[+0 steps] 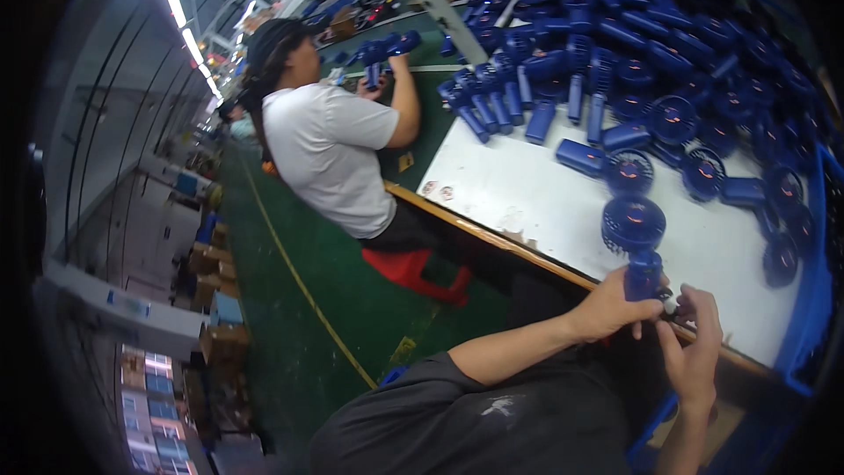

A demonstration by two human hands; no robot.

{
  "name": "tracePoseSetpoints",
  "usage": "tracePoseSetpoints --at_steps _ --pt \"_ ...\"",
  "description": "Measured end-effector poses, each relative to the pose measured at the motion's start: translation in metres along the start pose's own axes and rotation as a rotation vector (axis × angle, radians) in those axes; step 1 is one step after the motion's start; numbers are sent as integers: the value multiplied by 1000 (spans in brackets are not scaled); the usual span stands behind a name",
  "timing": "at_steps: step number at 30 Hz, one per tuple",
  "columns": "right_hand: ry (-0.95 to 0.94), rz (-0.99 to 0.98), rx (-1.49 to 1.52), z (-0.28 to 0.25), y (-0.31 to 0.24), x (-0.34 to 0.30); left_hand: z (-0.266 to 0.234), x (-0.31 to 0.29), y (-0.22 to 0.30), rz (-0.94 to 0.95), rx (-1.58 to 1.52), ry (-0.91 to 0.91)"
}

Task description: The worker is assembling small blue handheld fans by attaching plastic components at a factory workstation.

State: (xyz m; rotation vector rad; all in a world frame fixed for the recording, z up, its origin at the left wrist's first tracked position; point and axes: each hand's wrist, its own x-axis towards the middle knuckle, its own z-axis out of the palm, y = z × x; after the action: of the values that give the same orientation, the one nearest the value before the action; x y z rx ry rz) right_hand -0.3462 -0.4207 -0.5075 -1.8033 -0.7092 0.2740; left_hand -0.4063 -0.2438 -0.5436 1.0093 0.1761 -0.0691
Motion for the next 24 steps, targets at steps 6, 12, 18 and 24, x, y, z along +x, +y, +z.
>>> tracePoseSetpoints --at_steps 6,12,18,24 --pt "-4 -424 -204 0 -1 18 4 -18 8 -27 -85 -70" --pt "-162 -477 -369 7 -34 38 4 -25 -1 -119 -229 -240" --pt "-45 -367 -419 23 -37 21 15 -21 -3 -193 -350 -72" --pt "3 -365 -331 11 -33 35 4 -13 -17 -174 -298 -97"
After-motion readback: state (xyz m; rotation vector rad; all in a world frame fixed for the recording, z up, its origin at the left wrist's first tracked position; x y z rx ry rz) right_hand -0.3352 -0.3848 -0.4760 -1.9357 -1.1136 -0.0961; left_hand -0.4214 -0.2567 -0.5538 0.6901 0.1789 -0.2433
